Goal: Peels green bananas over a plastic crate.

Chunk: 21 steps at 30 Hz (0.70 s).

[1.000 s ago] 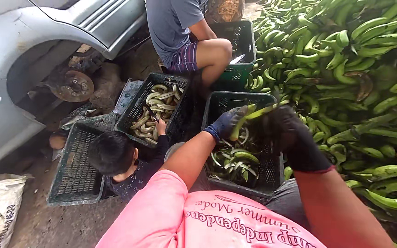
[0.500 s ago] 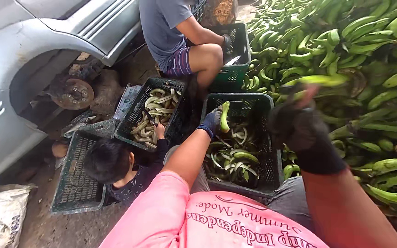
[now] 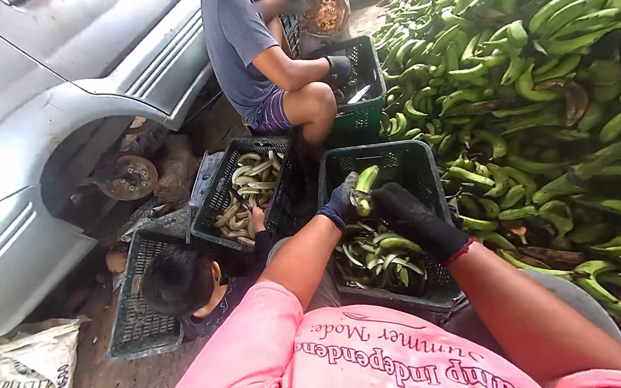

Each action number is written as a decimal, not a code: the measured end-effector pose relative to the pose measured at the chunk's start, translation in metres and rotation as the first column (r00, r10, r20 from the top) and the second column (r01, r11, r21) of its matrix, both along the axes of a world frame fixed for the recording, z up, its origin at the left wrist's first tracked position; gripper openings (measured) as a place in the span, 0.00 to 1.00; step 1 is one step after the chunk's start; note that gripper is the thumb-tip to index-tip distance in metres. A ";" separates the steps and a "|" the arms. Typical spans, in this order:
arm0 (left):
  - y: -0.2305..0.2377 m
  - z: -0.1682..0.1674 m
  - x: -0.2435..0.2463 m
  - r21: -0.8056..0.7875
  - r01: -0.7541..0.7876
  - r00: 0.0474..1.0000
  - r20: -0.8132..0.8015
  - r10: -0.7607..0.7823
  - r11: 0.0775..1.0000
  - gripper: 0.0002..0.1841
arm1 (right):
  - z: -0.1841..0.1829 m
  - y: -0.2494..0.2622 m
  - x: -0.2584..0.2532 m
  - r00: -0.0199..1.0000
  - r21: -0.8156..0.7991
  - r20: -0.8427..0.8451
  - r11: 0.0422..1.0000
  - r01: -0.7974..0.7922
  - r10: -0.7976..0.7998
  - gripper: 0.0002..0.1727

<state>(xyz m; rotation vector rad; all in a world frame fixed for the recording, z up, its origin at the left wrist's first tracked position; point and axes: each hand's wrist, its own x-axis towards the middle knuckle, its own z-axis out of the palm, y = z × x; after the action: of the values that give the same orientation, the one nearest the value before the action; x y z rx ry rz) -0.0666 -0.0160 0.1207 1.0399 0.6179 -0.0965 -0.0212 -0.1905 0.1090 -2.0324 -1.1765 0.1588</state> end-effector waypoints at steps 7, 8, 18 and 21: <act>-0.005 -0.010 -0.014 0.148 0.237 0.972 -0.046 -0.232 0.960 0.34 | -0.027 -0.002 0.047 0.881 -0.272 0.030 0.845 0.461 -0.472 0.23; -0.002 -0.015 -0.014 0.129 0.263 0.965 -0.043 -0.260 0.956 0.36 | -0.023 -0.004 0.049 0.857 -0.298 -0.028 0.823 0.484 -0.514 0.23; 0.021 0.000 -0.008 0.698 0.148 0.969 0.040 -0.246 0.700 0.22 | 0.013 -0.002 -0.009 0.998 0.068 0.029 0.996 -0.055 0.053 0.18; 0.009 -0.001 -0.011 0.399 0.117 0.969 0.156 -0.193 0.910 0.18 | -0.005 0.000 0.004 0.992 -0.011 0.124 1.000 0.015 -0.013 0.17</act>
<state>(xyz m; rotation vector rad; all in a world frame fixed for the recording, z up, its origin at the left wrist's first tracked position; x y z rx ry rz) -0.0774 -0.0072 0.1201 1.4652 0.3813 -0.0119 -0.0169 -0.1902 0.1038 -2.0853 -1.2395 0.0332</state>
